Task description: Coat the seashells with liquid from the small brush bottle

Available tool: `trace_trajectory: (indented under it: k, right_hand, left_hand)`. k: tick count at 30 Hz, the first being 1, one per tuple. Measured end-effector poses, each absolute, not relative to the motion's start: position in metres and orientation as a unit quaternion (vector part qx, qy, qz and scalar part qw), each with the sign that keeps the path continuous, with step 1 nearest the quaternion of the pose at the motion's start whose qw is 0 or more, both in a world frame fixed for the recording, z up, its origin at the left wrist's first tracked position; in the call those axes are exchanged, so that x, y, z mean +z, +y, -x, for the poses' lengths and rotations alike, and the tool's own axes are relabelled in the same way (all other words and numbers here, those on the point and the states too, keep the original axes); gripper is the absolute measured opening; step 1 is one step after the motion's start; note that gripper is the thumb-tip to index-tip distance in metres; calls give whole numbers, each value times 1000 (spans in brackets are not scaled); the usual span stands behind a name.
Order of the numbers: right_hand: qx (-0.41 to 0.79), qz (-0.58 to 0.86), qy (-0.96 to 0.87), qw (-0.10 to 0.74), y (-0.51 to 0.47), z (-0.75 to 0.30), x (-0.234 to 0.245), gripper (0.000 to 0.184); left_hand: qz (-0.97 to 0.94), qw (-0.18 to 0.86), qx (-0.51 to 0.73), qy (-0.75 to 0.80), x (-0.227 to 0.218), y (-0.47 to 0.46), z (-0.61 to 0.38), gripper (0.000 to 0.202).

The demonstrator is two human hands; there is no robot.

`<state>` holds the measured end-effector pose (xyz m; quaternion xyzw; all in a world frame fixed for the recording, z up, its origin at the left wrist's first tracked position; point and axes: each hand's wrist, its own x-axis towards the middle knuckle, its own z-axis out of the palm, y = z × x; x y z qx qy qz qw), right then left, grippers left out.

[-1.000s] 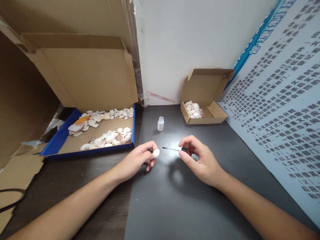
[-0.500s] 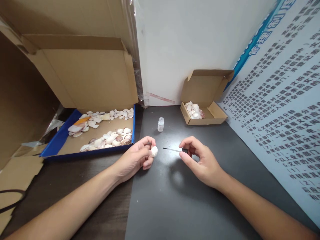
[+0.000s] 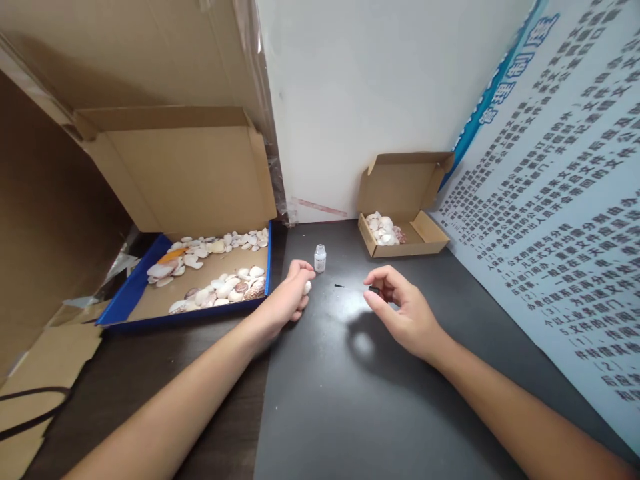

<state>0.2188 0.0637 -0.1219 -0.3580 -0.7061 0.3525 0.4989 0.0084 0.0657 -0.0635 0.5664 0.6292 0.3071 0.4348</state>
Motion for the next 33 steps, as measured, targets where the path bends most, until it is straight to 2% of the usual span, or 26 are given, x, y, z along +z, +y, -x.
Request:
trace_trajectory:
  k: [4,9,14,19,23,27,33]
  right_hand:
    - [359,348,-702,508,62,-220,-121,10]
    - [351,356,-677,540,65,-223,-119,11]
    - [348,352,-646,581,68,-223,-118,15]
    - [323,348,-630,614,62,-223,-114,12]
    - [276,321,-645,637,52,-225,-111,9]
    - [234,269,-666,655,41,-227,-111,15]
    - [215,242,-693,644,39,-227,-114,21]
  left_hand:
    - [-619,290,305,663,-68,85,-13,36]
    - [-653,164,292,679,-71,99,-19,40]
    - [-691,113,287,654,-78,104,-19,20]
    - [-727,95,307,607,-80,88,-15,15]
    - [-796,85,235,551,-77,57,-9,20]
    - [-843,77,129,517,-75,41,-4,25]
    - [-857,59,102,501,-78,45,-2,24]
